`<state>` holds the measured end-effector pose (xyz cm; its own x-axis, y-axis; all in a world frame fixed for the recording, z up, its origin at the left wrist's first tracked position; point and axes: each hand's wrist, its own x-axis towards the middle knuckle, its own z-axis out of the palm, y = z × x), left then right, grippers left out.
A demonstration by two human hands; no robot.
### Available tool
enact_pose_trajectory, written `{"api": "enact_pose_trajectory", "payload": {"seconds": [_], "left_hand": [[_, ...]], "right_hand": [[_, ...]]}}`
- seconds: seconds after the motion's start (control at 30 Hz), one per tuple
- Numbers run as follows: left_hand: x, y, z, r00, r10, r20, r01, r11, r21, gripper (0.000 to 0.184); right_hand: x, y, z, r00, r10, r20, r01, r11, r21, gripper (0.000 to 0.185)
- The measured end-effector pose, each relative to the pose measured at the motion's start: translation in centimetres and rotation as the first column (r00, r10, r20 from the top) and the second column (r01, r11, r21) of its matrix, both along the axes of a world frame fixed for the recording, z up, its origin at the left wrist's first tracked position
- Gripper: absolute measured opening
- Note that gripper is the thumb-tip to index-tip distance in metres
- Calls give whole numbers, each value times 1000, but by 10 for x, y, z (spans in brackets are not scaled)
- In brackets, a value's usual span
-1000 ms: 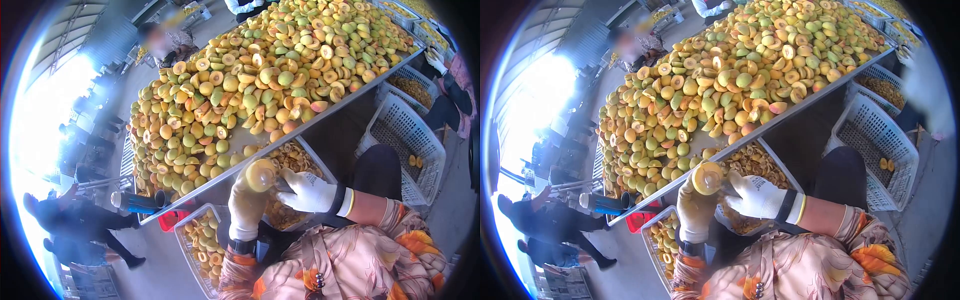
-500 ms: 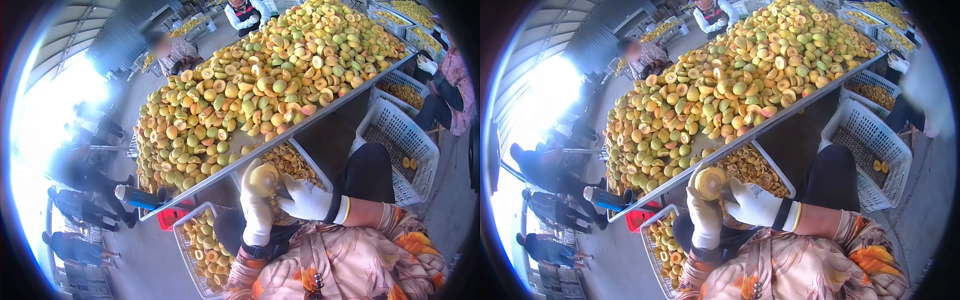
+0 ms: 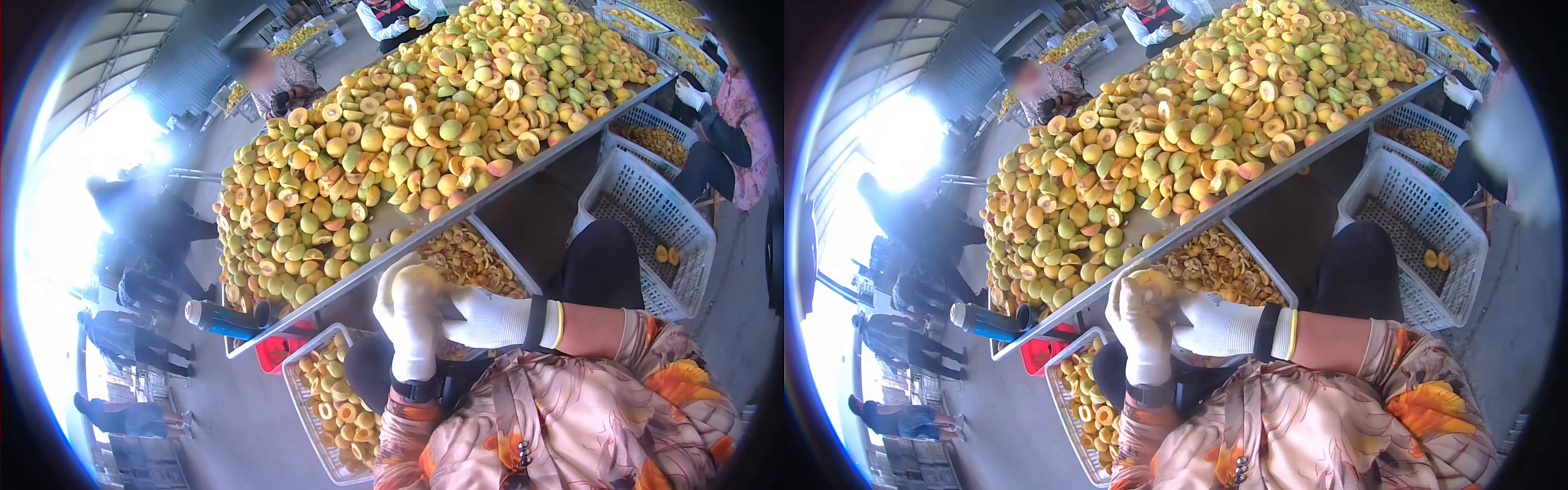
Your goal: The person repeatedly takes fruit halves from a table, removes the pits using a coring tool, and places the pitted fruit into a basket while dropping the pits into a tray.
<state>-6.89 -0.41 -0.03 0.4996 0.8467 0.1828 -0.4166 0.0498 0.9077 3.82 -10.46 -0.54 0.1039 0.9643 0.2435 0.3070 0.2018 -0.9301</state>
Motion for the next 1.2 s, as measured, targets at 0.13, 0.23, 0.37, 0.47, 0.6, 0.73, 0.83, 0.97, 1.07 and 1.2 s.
{"api": "enact_pose_trajectory", "payload": {"seconds": [0.13, 0.23, 0.37, 0.47, 0.6, 0.73, 0.83, 0.97, 1.07, 1.2], "left_hand": [[-3, 12, -5, 999, -46, -15, 45, 999, -18, 55], [3, 14, -10, 1000, -11, -4, 11, 1000, -7, 56], [5, 14, -13, 994, 85, -76, -69, 979, 191, 53], [9, 16, -20, 998, 51, -26, -53, 997, -61, 51], [5, 16, -22, 1000, 1, -16, -3, 992, -124, 42], [1, 25, -26, 992, 14, -126, -14, 1000, -3, 38], [2, 24, -21, 991, -5, -133, -4, 998, -68, 43], [6, 26, -21, 994, -105, 13, 105, 968, -228, 52], [3, 35, -30, 991, -129, -18, 124, 977, -175, 54], [1, 28, -24, 983, -174, 52, 181, 963, -199, 52]], "right_hand": [[7, 0, 8, 996, 90, 0, -89, 988, -128, 38], [21, 6, 6, 979, 202, -21, -203, 958, -203, 41], [33, 12, 9, 965, 260, 14, -241, 911, -335, 40], [29, 14, 3, 964, 260, -59, -266, 920, -288, 40], [26, 17, -11, 945, 261, -199, -320, 864, -388, 41], [32, 24, -13, 946, 319, -61, -318, 867, -384, 43], [37, 32, 11, 922, 309, -234, -387, 694, -607, 25], [22, 27, 15, 809, 165, -565, -513, 666, -541, 11], [24, 33, 17, 800, 161, -578, -542, 606, -583, 12], [29, 29, 6, 543, 65, -837, -724, 541, -427, 14]]}}
